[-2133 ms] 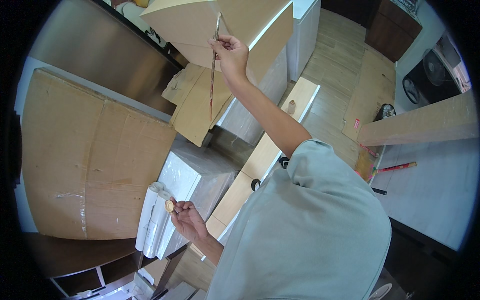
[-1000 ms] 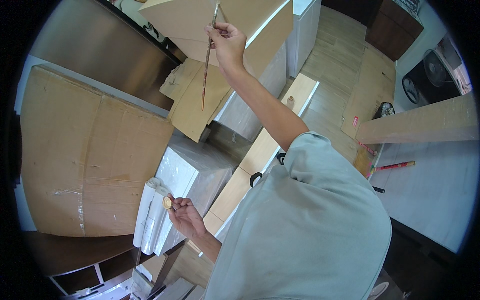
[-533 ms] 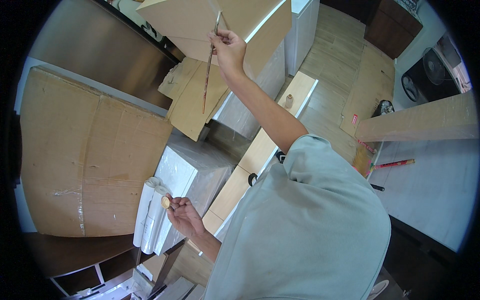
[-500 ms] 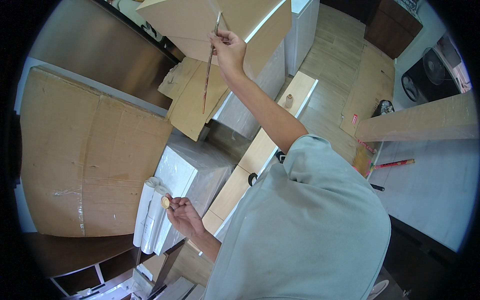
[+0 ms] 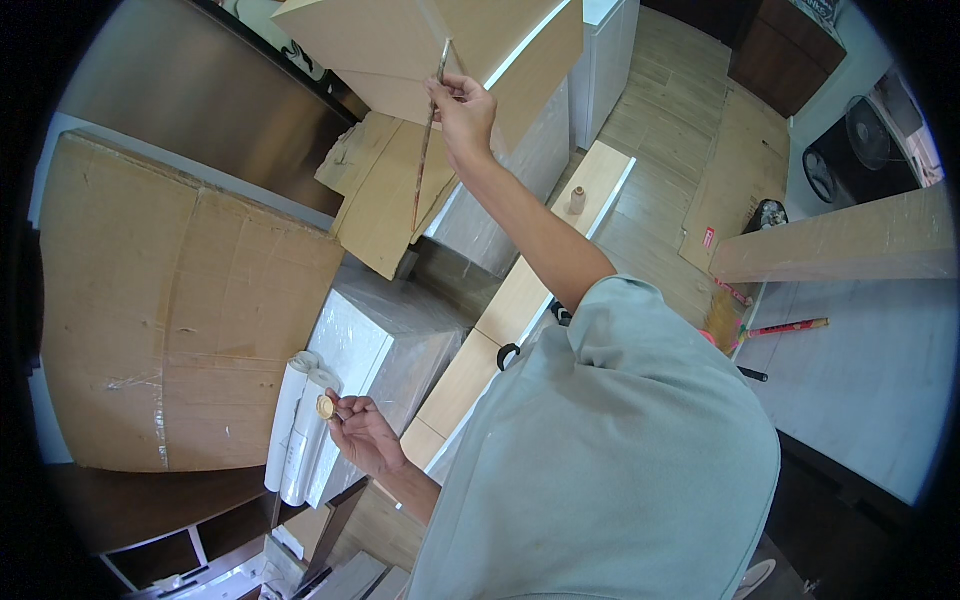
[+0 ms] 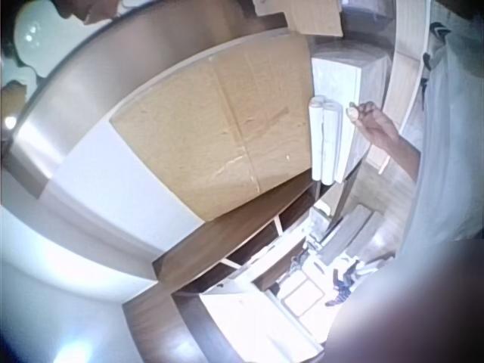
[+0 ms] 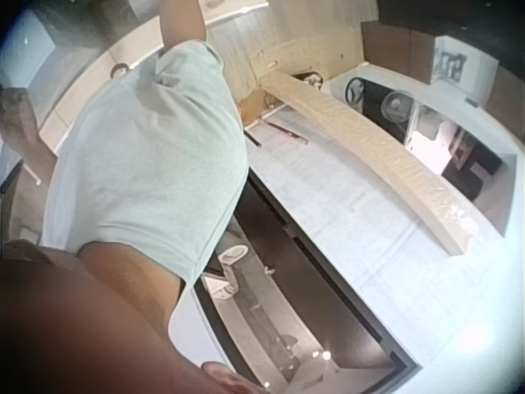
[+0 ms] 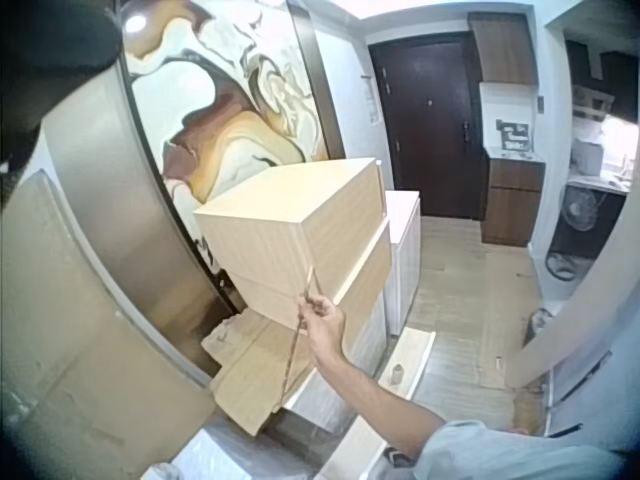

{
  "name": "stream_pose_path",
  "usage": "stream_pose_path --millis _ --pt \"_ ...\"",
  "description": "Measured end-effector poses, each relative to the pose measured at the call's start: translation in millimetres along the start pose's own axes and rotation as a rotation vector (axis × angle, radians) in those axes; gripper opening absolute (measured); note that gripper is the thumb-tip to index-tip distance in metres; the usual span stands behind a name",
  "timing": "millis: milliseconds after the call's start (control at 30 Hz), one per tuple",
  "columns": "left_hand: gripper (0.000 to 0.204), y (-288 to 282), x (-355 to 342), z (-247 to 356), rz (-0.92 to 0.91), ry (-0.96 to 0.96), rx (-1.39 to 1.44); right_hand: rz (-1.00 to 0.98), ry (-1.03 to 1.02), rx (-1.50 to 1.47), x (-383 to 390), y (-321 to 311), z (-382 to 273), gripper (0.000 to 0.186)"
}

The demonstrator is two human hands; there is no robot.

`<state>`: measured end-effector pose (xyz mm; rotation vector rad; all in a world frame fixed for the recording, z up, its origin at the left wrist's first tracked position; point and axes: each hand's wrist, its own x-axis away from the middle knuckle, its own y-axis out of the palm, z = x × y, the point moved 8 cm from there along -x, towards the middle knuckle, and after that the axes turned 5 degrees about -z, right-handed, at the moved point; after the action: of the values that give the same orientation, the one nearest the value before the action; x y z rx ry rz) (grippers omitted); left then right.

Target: The person uses a small brush to apply a light-colored finish to the edges and surfaces of a wooden cabinet. They repeatedly dip the brush into a small container and paint along the trim and flat panels. The person then applies masking tape along the cabinet's edge.

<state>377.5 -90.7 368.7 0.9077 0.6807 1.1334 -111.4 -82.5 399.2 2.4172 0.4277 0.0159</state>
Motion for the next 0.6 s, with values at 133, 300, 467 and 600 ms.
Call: stream_pose_path --millis 133,300,467,600 --pt "0.036 1 1 0 -0.021 -0.003 -0.012 -0.003 0.006 -0.002 2 -5 6 0.021" --pt "0.036 0 1 0 -0.007 -0.003 0.004 -0.001 0.026 -0.001 3 -10 14 0.021" --pt "0.037 2 0 0 -0.027 -0.012 0.002 0.018 0.024 0.005 5 -16 21 0.021" --pt "0.037 -1 0 0 0.009 -0.005 0.006 0.027 0.043 0.006 9 -22 26 0.022"
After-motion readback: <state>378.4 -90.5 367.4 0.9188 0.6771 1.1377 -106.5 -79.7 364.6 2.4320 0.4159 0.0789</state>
